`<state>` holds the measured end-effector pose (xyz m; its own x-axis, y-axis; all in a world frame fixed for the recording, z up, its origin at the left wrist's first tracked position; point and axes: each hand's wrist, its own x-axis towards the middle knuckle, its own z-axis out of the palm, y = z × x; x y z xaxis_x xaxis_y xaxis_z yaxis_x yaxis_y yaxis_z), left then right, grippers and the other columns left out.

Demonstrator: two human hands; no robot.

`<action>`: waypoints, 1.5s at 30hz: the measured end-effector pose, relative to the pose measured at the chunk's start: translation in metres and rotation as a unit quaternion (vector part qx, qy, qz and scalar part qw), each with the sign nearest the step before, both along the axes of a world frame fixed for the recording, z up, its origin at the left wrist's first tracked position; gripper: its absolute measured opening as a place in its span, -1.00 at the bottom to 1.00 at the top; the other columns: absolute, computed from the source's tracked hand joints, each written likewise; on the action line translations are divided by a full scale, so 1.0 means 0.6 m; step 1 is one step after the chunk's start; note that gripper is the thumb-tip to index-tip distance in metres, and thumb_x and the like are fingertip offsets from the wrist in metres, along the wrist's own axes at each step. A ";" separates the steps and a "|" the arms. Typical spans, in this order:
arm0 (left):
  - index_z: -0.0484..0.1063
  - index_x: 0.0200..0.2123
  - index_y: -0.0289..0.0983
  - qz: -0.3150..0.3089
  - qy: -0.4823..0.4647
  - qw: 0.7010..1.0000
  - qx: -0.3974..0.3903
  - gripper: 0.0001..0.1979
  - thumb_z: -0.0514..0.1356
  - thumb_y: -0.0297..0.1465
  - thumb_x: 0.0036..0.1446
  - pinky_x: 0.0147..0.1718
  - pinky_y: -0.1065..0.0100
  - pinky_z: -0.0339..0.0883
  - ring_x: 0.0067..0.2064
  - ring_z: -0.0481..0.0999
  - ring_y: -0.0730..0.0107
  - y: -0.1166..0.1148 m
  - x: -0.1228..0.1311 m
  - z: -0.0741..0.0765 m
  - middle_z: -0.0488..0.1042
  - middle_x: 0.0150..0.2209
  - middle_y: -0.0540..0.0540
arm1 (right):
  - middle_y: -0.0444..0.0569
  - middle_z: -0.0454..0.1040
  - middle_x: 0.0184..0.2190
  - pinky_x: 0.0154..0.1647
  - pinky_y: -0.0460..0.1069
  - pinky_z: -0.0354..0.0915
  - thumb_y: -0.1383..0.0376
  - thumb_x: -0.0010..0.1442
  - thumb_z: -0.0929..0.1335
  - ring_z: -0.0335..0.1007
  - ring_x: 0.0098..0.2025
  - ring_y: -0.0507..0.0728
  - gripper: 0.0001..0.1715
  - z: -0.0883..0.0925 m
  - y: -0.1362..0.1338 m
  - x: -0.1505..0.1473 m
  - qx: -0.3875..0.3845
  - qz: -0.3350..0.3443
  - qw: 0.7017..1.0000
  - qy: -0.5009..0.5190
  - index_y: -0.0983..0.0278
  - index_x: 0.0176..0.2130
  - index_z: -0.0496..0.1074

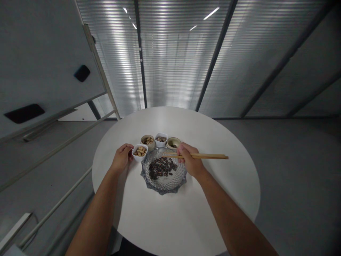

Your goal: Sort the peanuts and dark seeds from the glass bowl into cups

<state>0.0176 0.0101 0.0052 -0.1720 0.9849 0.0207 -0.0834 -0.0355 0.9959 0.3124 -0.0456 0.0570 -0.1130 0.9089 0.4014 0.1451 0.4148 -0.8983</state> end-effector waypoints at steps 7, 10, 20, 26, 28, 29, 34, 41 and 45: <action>0.48 -0.41 -0.26 -0.003 0.000 1.000 0.007 -0.83 0.24 -0.27 -0.03 -0.68 0.42 0.04 -0.66 0.23 0.49 0.005 -0.007 -0.012 0.33 -0.64 0.06 | -0.14 0.31 -0.56 -0.49 -0.02 0.12 -0.02 0.40 0.25 0.25 -0.49 0.08 -0.51 -0.008 0.000 -0.004 -0.004 0.016 0.991 -0.130 0.20 -0.46 0.27; 0.48 -0.39 -0.26 -0.008 0.002 1.000 0.004 -0.82 0.25 -0.26 0.00 -0.68 0.42 0.05 -0.65 0.25 0.49 0.006 -0.010 -0.014 0.37 -0.62 0.04 | -0.14 0.33 -0.56 -0.48 -0.03 0.12 0.03 0.38 0.27 0.27 -0.48 0.08 -0.57 -0.005 -0.001 -0.006 -0.012 0.022 0.990 -0.142 0.21 -0.44 0.29; 0.47 -0.40 -0.26 -0.004 -0.005 1.000 -0.001 -0.80 0.26 -0.25 -0.04 -0.70 0.42 0.06 -0.67 0.23 0.48 0.002 -0.007 -0.004 0.39 -0.62 0.03 | -0.15 0.31 -0.63 -0.53 -0.04 0.10 0.01 0.44 0.20 0.23 -0.54 0.06 -0.48 0.000 -0.005 -0.013 0.008 -0.003 0.984 -0.179 0.20 -0.47 0.27; 0.48 -0.39 -0.27 -0.006 -0.003 1.000 0.001 -0.81 0.26 -0.26 -0.02 -0.68 0.43 0.06 -0.66 0.25 0.48 0.001 -0.005 -0.006 0.39 -0.62 0.02 | -0.15 0.31 -0.65 -0.56 -0.05 0.12 -0.03 0.46 0.14 0.24 -0.56 0.07 -0.44 0.000 -0.007 -0.017 0.041 -0.022 0.985 -0.167 0.19 -0.47 0.29; 0.48 -0.38 -0.27 -0.008 -0.008 1.000 -0.001 -0.82 0.26 -0.27 -0.01 -0.68 0.43 0.05 -0.66 0.24 0.48 0.001 -0.005 -0.007 0.37 -0.63 0.04 | -0.14 0.31 -0.65 -0.56 -0.05 0.14 -0.04 0.46 0.13 0.26 -0.56 0.07 -0.41 -0.001 -0.008 -0.018 0.049 -0.033 0.986 -0.156 0.19 -0.47 0.31; 0.48 -0.38 -0.27 -0.010 -0.009 1.000 -0.002 -0.82 0.26 -0.26 0.00 -0.68 0.43 0.04 -0.66 0.24 0.49 0.001 -0.005 -0.007 0.36 -0.63 0.04 | -0.14 0.31 -0.65 -0.56 -0.05 0.15 -0.06 0.46 0.12 0.27 -0.56 0.07 -0.39 -0.002 -0.008 -0.018 0.052 -0.041 0.987 -0.148 0.19 -0.48 0.32; 0.48 -0.38 -0.27 -0.009 0.008 1.000 0.004 -0.81 0.25 -0.25 0.02 -0.68 0.43 0.05 -0.65 0.25 0.49 -0.001 -0.010 -0.006 0.38 -0.62 0.04 | -0.16 0.28 -0.70 -0.57 -0.03 0.17 -0.13 0.44 0.13 0.23 -0.63 0.06 -0.33 -0.001 -0.008 -0.012 0.058 -0.108 0.991 -0.047 0.19 -0.50 0.34; 0.47 -0.40 -0.27 -0.004 -0.009 1.000 0.008 -0.79 0.27 -0.23 -0.03 -0.69 0.44 0.04 -0.66 0.22 0.50 0.000 -0.013 -0.009 0.31 -0.65 0.07 | -0.20 0.24 -0.74 -0.58 -0.03 0.21 -0.19 0.40 0.17 0.22 -0.67 0.05 -0.32 0.012 0.000 0.008 0.092 -0.219 0.970 0.054 0.20 -0.50 0.36; 0.47 -0.40 -0.27 -0.002 -0.007 1.000 0.004 -0.80 0.27 -0.24 -0.02 -0.69 0.44 0.05 -0.66 0.22 0.50 -0.003 -0.012 -0.005 0.29 -0.66 0.08 | -0.19 0.25 -0.71 -0.54 -0.02 0.22 -0.15 0.41 0.17 0.26 -0.64 0.07 -0.35 0.012 0.005 0.015 0.098 -0.239 0.966 0.025 0.20 -0.48 0.35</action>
